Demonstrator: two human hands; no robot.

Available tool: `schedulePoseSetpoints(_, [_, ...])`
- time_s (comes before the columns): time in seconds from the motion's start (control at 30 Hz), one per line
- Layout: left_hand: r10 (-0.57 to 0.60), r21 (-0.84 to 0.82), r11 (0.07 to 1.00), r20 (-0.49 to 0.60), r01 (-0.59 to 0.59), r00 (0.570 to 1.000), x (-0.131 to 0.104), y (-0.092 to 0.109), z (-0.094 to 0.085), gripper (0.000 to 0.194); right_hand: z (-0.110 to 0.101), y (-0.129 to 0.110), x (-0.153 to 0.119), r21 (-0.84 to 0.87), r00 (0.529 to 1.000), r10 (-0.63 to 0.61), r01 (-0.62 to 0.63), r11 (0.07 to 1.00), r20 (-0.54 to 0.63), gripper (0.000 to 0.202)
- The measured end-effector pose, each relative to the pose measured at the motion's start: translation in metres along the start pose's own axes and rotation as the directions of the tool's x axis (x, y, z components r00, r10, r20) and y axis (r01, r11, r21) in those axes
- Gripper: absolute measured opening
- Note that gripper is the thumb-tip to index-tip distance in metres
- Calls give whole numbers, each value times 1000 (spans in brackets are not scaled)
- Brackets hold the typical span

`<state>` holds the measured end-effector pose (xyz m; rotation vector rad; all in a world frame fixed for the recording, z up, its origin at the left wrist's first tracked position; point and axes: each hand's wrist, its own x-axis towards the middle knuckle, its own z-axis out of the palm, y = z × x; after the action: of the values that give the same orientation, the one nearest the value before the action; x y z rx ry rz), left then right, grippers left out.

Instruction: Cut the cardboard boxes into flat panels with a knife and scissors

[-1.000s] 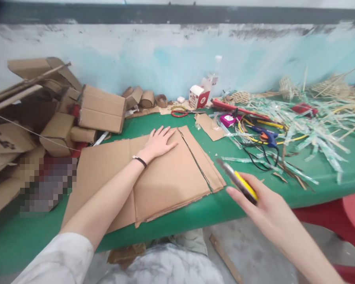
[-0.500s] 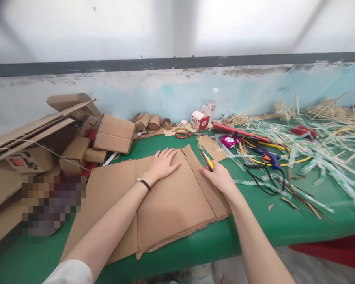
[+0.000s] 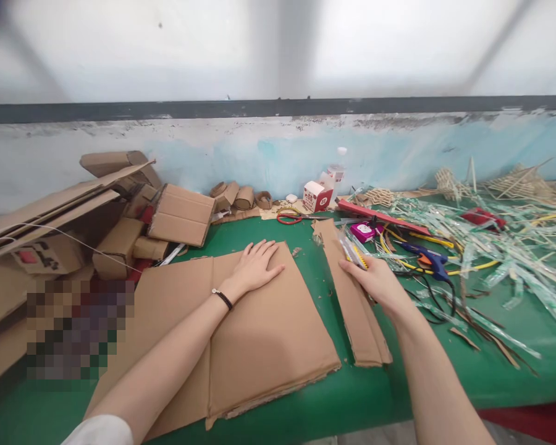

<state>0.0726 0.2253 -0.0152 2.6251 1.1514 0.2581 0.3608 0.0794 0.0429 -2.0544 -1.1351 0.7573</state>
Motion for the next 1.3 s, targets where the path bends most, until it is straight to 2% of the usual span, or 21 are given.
schedulePoseSetpoints(0.17, [-7, 3, 1000, 7, 7, 1000, 0, 1, -1, 72, -33, 6, -6, 49, 970, 32, -20, 999, -243, 53])
schedulePoseSetpoints(0.27, [-8, 10, 1000, 10, 8, 1000, -1, 3, -2, 69, -42, 14, -3, -158, 979, -25, -7, 987, -203, 51])
schedulePoseSetpoints(0.33, [-6, 16, 1000, 9, 5, 1000, -2, 5, -3, 66, -38, 17, 1, -329, 975, -85, 12, 944, -208, 49])
schedulePoseSetpoints(0.4, [-2, 21, 1000, 10, 2, 1000, -3, 6, -4, 62, -24, 13, 7, -410, 955, -141, 22, 912, -262, 47])
schedulePoseSetpoints(0.47, [2, 26, 1000, 16, -2, 1000, -3, 6, -5, 60, -1, 2, 17, -416, 949, -202, 87, 905, -240, 44])
schedulePoseSetpoints(0.53, [6, 32, 999, 23, -7, 1000, -2, 6, -5, 60, 28, -13, 30, -387, 953, -288, 232, 892, -93, 36])
schedulePoseSetpoints(0.6, [8, 42, 999, 30, -10, 1000, -2, 6, -6, 61, 57, -29, 44, -334, 936, -349, 344, 877, 49, 30])
schedulePoseSetpoints(0.7, [10, 59, 998, 37, -12, 999, -2, 7, -7, 63, 88, -45, 60, -299, 919, -357, 393, 870, 167, 26])
schedulePoseSetpoints(0.8, [14, 73, 997, 39, -16, 999, -3, 7, -8, 64, 98, -47, 67, -305, 922, -331, 380, 873, 200, 34])
schedulePoseSetpoints(0.9, [16, 75, 997, 35, -18, 999, -2, 6, -6, 65, 92, -36, 65, -312, 930, -314, 362, 879, 194, 23])
schedulePoseSetpoints(1.0, [15, 64, 998, 32, -17, 999, -1, 4, -3, 64, 74, -21, 53, -300, 943, -283, 324, 897, 173, 15])
schedulePoseSetpoints(1.17, [40, 58, 997, 15, -41, 999, -3, 6, -4, 60, 41, -14, 13, -170, 940, -253, 295, 940, 230, 37])
schedulePoseSetpoints(1.27, [114, 68, 991, 22, -116, 993, -5, 12, -9, 50, 25, -18, -22, -33, 896, -249, 280, 959, 367, 53])
schedulePoseSetpoints(1.3, [136, 69, 988, 32, -138, 990, -5, 15, -10, 49, 20, -20, -33, 67, 844, -253, 251, 966, 473, 55])
